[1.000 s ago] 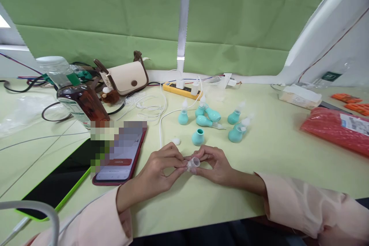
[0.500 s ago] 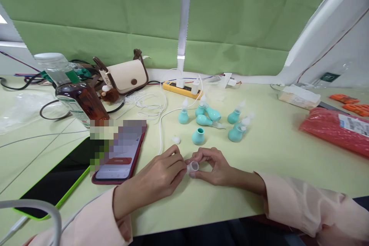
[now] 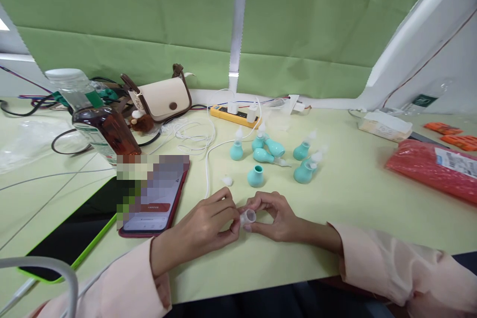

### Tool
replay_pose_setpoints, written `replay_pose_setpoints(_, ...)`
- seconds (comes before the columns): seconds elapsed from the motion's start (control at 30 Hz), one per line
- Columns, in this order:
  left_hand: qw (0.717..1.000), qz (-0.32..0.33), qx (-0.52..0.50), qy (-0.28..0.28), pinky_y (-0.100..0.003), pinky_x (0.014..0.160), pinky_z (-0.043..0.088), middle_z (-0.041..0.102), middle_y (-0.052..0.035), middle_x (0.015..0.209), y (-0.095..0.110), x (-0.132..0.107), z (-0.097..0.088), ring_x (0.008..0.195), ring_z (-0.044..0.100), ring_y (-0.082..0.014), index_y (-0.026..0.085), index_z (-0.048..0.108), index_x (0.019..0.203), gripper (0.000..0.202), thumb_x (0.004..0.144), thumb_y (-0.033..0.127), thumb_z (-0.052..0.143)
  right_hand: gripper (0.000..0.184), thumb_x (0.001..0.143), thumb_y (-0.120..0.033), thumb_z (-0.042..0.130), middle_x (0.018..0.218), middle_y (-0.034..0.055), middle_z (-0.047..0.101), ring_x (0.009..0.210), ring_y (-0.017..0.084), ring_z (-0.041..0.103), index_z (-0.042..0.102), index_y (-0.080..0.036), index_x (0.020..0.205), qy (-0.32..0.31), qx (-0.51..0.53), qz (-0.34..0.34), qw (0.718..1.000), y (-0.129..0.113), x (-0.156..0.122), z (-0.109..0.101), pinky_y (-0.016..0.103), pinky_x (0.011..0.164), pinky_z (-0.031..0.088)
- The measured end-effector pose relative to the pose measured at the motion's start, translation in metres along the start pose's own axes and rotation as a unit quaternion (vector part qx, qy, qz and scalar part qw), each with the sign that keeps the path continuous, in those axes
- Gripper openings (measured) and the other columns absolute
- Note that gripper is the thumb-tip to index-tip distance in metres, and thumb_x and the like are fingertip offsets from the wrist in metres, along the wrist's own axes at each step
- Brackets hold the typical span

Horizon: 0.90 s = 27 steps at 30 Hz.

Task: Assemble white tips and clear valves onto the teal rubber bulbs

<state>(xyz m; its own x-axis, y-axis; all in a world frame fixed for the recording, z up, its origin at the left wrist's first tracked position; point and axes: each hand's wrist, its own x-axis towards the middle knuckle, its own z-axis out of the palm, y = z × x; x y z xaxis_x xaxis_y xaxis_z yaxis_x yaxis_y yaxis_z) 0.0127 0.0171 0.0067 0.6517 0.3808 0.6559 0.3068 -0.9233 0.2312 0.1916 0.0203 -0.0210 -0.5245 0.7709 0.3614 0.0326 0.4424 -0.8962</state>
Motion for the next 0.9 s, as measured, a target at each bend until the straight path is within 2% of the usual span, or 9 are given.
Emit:
replay_pose_setpoints(0.13,1.0,-0.01,-0.018,0.01,-0.027,0.054,0.041,0.052,-0.0026,0.055,0.001,-0.001,0.002,0.057,0.042,-0.0127,0.013,0.052,0.067,0.012,0.073,0.003,0.048,0.019,0.066,-0.019,0.063,0.074,0.0026,0.065,0.074,0.016,0.063,0.045,-0.02,0.07,0.012,0.007,0.004,1.0,0.002,-0.001,0.0,0.027,0.066,0.053)
replay_pose_setpoints(0.2,0.999,-0.029,-0.042,0.017,-0.027,0.056,0.041,0.054,-0.003,0.058,0.002,-0.002,0.001,0.058,0.042,-0.0128,0.013,0.052,0.068,0.011,0.073,0.004,0.048,0.019,0.066,-0.016,0.063,0.081,0.0038,0.066,0.079,0.018,0.063,0.046,-0.021,0.075,0.04,-0.017,-0.024,0.999,0.002,-0.001,-0.001,0.029,0.067,0.053)
replay_pose_setpoints(0.3,0.985,-0.145,-0.087,0.017,-0.024,0.052,0.039,0.052,-0.0014,0.058,0.005,-0.002,-0.003,0.054,0.042,-0.0112,0.014,0.051,0.066,0.009,0.075,0.012,0.048,0.023,0.066,-0.011,0.061,0.092,0.0063,0.066,0.081,0.019,0.063,0.048,-0.022,0.081,0.1,-0.118,-0.127,0.98,0.001,0.0,-0.002,0.032,0.068,0.052)
replay_pose_setpoints(0.4,0.936,-0.298,-0.17,-0.078,-0.02,0.043,0.032,0.044,0.003,0.05,0.006,0.0,-0.005,0.046,0.039,-0.0086,0.015,0.049,0.061,0.022,0.079,0.028,0.046,0.028,0.067,-0.007,0.059,0.1,0.0065,0.063,0.077,0.018,0.064,0.05,-0.025,0.086,0.123,-0.219,-0.228,0.941,-0.001,0.001,-0.004,0.033,0.068,0.052)
replay_pose_setpoints(0.5,0.878,-0.36,-0.271,-0.162,-0.019,0.043,0.03,0.041,0.0055,0.047,0.007,0.0,-0.002,0.044,0.037,-0.0073,0.015,0.049,0.068,0.03,0.084,0.037,0.038,0.037,0.068,-0.004,0.057,0.106,0.0065,0.06,0.075,0.015,0.064,0.049,-0.027,0.095,0.061,-0.255,-0.291,0.92,0.0,0.001,-0.006,0.029,0.064,0.054)
replay_pose_setpoints(0.6,0.84,-0.377,-0.354,-0.165,-0.019,0.046,0.031,0.044,0.005,0.048,0.008,-0.003,0.004,0.045,0.037,-0.007,0.015,0.047,0.068,0.033,0.086,0.039,0.033,0.036,0.069,-0.004,0.057,0.106,0.0063,0.059,0.078,0.015,0.064,0.05,-0.026,0.096,0.041,-0.267,-0.318,0.909,0.001,-0.001,-0.006,0.026,0.062,0.054)
replay_pose_setpoints(0.77,0.746,-0.423,-0.495,-0.142,-0.019,0.041,0.025,0.042,0.0058,0.047,0.011,-0.006,0.008,0.041,0.031,-0.006,0.015,0.045,0.074,0.029,0.085,0.041,0.036,0.023,0.068,-0.006,0.06,0.097,0.0069,0.065,0.074,0.013,0.062,0.051,-0.022,0.082,0.071,-0.31,-0.342,0.884,-0.001,-0.002,-0.007,0.023,0.06,0.055)
replay_pose_setpoints(0.83,0.727,-0.431,-0.518,-0.134,-0.019,0.04,0.024,0.042,0.0054,0.048,0.012,-0.006,0.008,0.041,0.031,-0.006,0.015,0.046,0.077,0.028,0.084,0.04,0.036,0.02,0.068,-0.006,0.06,0.094,0.0058,0.066,0.071,0.011,0.061,0.051,-0.021,0.077,0.077,-0.338,-0.357,0.868,0.0,-0.002,-0.009,0.021,0.058,0.054)
replay_pose_setpoints(0.9,0.723,-0.432,-0.522,-0.136,-0.019,0.041,0.024,0.04,0.0054,0.049,0.013,-0.004,0.006,0.042,0.031,-0.0063,0.014,0.047,0.079,0.028,0.085,0.04,0.036,0.018,0.067,-0.005,0.06,0.093,0.0045,0.066,0.071,0.01,0.059,0.05,-0.019,0.072,0.078,-0.366,-0.373,0.849,0.003,-0.003,-0.012,0.02,0.056,0.053)
